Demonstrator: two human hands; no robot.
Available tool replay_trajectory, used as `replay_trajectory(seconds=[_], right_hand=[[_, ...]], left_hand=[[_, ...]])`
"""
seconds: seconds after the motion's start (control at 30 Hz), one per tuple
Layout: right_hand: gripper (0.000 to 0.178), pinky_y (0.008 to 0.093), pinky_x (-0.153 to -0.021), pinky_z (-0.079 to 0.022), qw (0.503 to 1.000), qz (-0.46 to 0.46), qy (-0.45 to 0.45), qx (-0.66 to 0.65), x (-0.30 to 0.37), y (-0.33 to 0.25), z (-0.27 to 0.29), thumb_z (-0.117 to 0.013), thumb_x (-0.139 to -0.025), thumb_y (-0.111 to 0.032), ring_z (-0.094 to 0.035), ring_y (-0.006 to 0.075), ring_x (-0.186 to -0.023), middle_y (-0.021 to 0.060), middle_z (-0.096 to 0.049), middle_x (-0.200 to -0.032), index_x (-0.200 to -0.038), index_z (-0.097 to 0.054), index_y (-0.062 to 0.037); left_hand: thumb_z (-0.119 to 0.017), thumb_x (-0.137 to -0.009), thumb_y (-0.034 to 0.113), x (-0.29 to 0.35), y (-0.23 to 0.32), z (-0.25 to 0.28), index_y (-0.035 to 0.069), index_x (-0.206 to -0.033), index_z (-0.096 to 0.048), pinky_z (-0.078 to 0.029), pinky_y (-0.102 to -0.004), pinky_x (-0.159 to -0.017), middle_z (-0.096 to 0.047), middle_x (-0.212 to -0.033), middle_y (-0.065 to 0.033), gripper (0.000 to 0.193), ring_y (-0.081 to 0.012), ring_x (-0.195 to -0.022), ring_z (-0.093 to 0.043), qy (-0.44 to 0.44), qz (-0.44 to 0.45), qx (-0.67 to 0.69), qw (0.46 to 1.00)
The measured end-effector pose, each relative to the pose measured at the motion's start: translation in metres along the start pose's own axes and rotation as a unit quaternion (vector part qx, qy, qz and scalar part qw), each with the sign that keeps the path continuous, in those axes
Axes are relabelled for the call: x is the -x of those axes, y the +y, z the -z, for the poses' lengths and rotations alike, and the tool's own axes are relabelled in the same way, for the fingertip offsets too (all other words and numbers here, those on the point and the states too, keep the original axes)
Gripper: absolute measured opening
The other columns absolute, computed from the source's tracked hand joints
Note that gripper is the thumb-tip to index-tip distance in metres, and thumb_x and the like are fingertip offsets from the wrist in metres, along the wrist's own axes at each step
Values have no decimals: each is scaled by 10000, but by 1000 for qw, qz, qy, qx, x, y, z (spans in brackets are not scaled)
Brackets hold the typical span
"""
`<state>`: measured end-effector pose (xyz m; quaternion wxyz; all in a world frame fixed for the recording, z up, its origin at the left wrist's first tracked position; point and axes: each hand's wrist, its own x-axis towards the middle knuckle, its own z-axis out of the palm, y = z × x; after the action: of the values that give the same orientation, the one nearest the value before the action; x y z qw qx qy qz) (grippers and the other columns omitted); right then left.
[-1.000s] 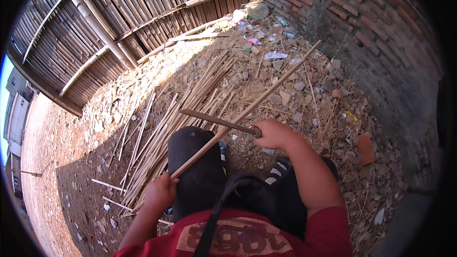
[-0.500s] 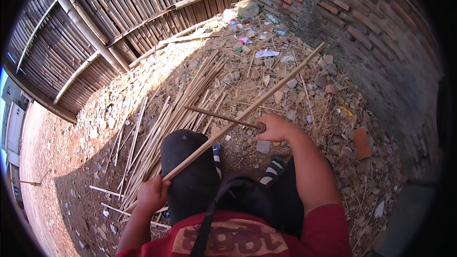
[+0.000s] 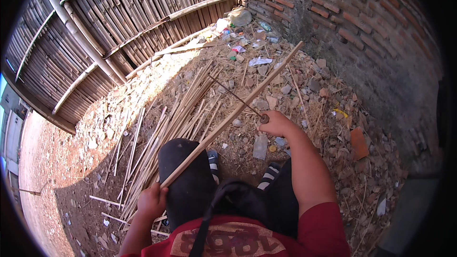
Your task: The person shaves thin layers off a bamboo strip using a large knife, repeatedly drawing the blade along the length of the wood while holding it in their lap.
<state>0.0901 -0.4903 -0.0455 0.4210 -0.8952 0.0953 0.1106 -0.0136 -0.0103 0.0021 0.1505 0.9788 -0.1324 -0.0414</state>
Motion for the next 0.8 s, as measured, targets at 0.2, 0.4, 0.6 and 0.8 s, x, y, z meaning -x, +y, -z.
replay_trajectory(seconds=[0.2, 0.4, 0.6, 0.8], right_hand=[[328, 474, -801, -539, 974, 109, -90, 178, 37, -74, -20, -710, -712, -261, -668, 405, -872, 206, -696, -881, -957, -697, -44], [347, 424, -764, -538, 998, 52, -2, 46, 10, -27, -9, -710, -725, -267, -689, 346, -846, 183, -703, -875, -984, -697, -36], [382, 442, -768, -539, 979, 102, -65, 165, 28, -65, -30, -749, -749, -294, -690, 355, -849, 186, -695, -848, -1054, -695, -71], [267, 446, -757, -525, 973, 103, -152, 141, 16, -49, -11, -736, -748, -261, -677, 353, -853, 161, -679, -826, -934, -695, -74]], left_hand=[[-582, -977, 273, 2, -7, 4, 27, -837, -514, -435, -604, -608, -604, -700, -256, 292, -503, -697, -604, -15, -7, 3, 1000], [-582, -978, 280, -2, -6, 6, 20, -832, -520, -437, -600, -624, -611, -714, -266, 305, -506, -711, -604, -16, -15, 23, 1000], [-569, -985, 301, -4, -16, 7, 16, -831, -531, -439, -598, -638, -612, -721, -268, 327, -509, -729, -604, -33, -11, 46, 998], [-556, -992, 327, -6, -9, 6, 16, -824, -531, -437, -595, -651, -607, -723, -266, 354, -502, -749, -607, -37, -2, 47, 998]])
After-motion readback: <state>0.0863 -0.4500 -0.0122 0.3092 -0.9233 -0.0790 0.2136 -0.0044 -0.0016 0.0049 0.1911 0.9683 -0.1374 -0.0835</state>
